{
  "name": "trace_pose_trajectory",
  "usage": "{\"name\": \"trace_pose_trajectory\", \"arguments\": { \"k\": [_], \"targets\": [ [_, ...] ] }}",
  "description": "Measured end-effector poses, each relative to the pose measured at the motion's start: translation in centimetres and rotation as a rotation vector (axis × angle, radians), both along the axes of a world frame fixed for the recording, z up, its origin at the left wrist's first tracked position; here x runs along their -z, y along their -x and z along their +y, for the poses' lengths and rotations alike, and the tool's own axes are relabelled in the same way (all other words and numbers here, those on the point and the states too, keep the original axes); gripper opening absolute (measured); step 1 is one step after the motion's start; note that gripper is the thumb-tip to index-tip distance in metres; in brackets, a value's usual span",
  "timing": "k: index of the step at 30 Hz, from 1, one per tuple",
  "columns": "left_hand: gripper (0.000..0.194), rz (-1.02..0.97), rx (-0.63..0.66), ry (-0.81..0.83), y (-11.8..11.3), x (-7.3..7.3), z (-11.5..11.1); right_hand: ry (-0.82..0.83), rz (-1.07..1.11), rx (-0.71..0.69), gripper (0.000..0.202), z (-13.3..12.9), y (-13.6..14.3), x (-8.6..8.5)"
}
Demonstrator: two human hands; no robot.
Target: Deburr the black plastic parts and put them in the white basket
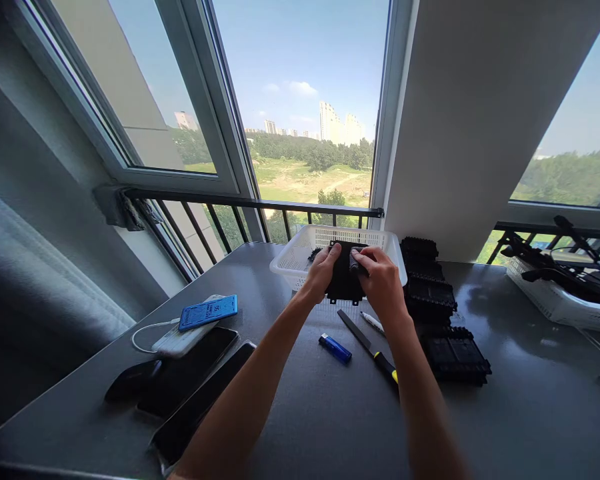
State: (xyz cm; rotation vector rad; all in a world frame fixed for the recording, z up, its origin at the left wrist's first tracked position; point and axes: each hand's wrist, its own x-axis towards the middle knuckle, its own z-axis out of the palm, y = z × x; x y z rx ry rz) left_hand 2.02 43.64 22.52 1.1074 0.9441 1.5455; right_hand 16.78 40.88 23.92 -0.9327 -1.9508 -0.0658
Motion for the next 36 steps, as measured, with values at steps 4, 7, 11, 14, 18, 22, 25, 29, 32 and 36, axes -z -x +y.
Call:
{"name": "trace_pose_trajectory", "arguments": {
  "k": [4,7,11,14,18,22,25,29,32,36],
  "targets": [
    [0.035,-0.092,0.024,0.052,0.3,-0.2,-0.2,0.059,-0.071,-0.042,0.036,-0.3,0.3,-0.3],
    [0.034,-0.155,-0.008,0.135,0.6,-0.4,-0.1,0.090,-0.113,-0.076,0.037,-0.7,0.5,-0.6],
    [0.030,-0.247,-0.106,0.216,1.2,-0.5,0.3,0.192,-0.194,-0.168,0.037,-1.8,0.5,-1.2],
    [0.030,-0.274,-0.127,0.217,1.7,-0.3,0.5,0.279,-0.236,-0.258,0.031,-2.8,0.4,-1.9],
    [0.032,-0.226,-0.079,0.169,2.1,0.0,0.7,0.187,-0.046,-0.218,0.032,-3.5,0.2,-2.9],
    [0.029,-0.196,-0.053,0.170,1.4,0.4,0.6,0.018,0.198,0.033,0.034,-2.5,0.0,-2.6],
    [0.032,-0.188,0.014,0.128,0.1,0.7,0.3,0.026,0.154,0.097,0.034,-1.2,-0.1,-1.5],
    [0.042,-0.163,0.159,0.091,-1.6,0.6,-0.5,0.054,0.091,0.145,0.036,-0.3,0.0,-0.3],
    [0.052,-0.181,0.194,0.123,-2.0,0.3,-0.9,0.066,0.047,0.082,0.038,-0.4,0.5,-0.3],
    [0.061,-0.253,0.257,0.235,-1.5,-0.2,-1.0,0.110,-0.072,-0.013,0.043,-0.9,1.0,-0.8]
  ]
}}
